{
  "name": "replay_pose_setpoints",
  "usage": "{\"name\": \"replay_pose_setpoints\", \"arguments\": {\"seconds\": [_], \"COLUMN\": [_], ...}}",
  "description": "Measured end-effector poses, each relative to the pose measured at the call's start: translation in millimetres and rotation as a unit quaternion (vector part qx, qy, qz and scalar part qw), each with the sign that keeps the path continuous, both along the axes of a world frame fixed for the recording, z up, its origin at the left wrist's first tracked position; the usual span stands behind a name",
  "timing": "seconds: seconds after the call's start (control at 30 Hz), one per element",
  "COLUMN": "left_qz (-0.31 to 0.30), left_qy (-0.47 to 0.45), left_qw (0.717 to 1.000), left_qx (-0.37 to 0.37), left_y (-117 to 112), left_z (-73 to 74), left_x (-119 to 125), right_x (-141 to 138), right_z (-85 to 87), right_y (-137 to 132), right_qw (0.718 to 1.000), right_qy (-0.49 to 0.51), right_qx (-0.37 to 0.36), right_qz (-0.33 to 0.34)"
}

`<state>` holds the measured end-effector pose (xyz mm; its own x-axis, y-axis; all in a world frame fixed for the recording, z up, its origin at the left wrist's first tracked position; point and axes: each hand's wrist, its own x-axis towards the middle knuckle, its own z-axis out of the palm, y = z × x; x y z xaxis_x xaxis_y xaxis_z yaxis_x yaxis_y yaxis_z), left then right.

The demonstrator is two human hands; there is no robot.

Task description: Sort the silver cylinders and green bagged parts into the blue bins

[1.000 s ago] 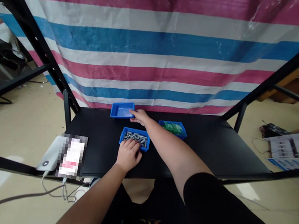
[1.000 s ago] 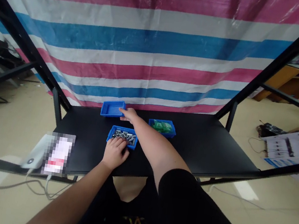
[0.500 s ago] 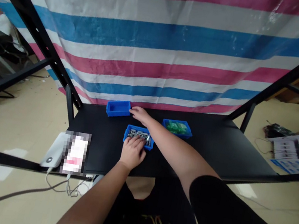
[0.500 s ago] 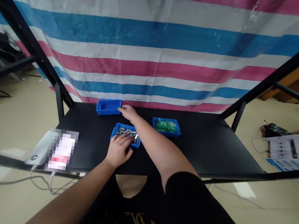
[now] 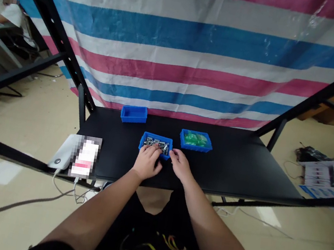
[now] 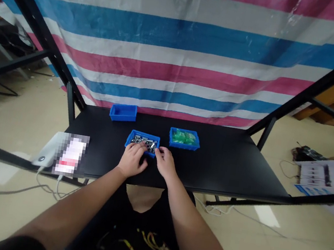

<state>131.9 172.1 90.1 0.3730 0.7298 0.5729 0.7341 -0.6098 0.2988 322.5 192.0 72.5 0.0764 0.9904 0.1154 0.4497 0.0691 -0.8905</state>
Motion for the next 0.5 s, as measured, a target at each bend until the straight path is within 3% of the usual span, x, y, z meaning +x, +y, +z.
{"name": "replay_pose_setpoints", "arguments": {"seconds": [0.17, 0.33, 0.5], "left_qz": [0.044, 0.199, 0.152], "left_qy": [-0.020, -0.084, -0.115], "left_qw": [0.999, 0.976, 0.978], "left_qx": [-0.013, -0.031, -0.080], "left_y": [-2, 3, 14], "left_z": [3.7, 4.8, -2.4], "left_x": [-2, -4, -6], "right_x": [-8, -12, -12], "right_z": [6.3, -1.1, -3.3], "right_y": [22, 9, 3], "right_qw": [0.999, 0.995, 0.993], "right_qy": [0.011, 0.076, 0.094], "right_qx": [-0.050, 0.000, 0.044], "right_qz": [0.001, -0.059, -0.063]}}
